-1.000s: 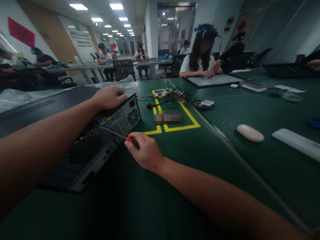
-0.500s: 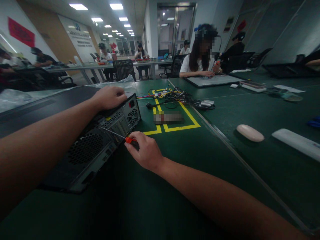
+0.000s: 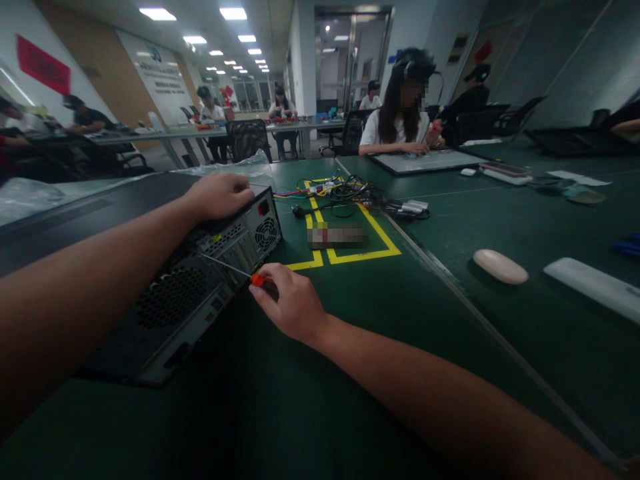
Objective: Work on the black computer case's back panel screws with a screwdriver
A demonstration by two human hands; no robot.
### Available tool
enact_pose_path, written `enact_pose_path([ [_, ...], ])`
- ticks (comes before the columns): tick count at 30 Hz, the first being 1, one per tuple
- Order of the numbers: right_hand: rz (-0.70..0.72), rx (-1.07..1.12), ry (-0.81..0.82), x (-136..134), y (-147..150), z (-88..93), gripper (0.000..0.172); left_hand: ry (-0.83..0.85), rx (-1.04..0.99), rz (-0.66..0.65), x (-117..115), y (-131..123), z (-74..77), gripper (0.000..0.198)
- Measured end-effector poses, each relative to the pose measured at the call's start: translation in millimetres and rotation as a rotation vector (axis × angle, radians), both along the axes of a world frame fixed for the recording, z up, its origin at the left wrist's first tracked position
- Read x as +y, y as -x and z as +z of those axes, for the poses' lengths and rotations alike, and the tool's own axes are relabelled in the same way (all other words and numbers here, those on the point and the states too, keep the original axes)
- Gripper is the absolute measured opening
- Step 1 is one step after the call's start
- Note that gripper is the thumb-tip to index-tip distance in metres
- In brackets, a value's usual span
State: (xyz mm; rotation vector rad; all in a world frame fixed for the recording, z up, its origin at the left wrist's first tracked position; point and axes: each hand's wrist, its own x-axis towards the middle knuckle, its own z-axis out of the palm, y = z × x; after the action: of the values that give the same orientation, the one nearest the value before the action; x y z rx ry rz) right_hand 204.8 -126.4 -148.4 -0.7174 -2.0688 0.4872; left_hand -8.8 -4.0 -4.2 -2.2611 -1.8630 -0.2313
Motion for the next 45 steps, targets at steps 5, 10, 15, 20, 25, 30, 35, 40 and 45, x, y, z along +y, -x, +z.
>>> enact_pose_path([
  [5, -0.001, 0.005, -0.011, 0.9, 1.1, -2.1, 0.028, -0.004, -0.004, 0.003, 1.2, 1.0, -1.5, 0.037],
  [10, -0.004, 0.02, -0.014, -0.2, 0.4, -0.7, 0.027, -0.008, -0.016, -0.02, 1.6, 2.5, -1.6, 0.037],
  [15, -0.006, 0.022, 0.0, -1.0, 0.3, 0.3, 0.027, -0.014, -0.006, -0.017, 1.4, 1.9, -1.9, 0.038],
  [20, -0.007, 0.022, 0.006, -1.1, 0.6, 0.0, 0.026, -0.004, -0.011, -0.006, 0.2, 0.0, -1.2, 0.037],
  [25, -0.008, 0.029, 0.011, -1.9, 0.2, 1.2, 0.027, -0.011, -0.004, -0.001, 0.6, -0.3, -1.2, 0.04],
  [30, -0.001, 0.033, 0.003, -1.4, 0.4, 0.7, 0.028, -0.003, 0.007, 0.004, 1.2, 0.1, -1.2, 0.044],
  [35, -0.01, 0.019, 0.011, -1.5, 0.8, 0.7, 0.028, -0.01, 0.012, -0.006, 1.6, 1.2, -1.6, 0.044],
  [40, -0.013, 0.028, 0.015, -2.2, 0.5, 1.8, 0.028, -0.008, 0.015, -0.001, 2.1, 2.3, -1.7, 0.04],
  [45, -0.013, 0.029, 0.017, -2.0, 0.7, 1.5, 0.029, -0.009, 0.034, -0.016, 2.6, 1.9, -0.7, 0.039],
])
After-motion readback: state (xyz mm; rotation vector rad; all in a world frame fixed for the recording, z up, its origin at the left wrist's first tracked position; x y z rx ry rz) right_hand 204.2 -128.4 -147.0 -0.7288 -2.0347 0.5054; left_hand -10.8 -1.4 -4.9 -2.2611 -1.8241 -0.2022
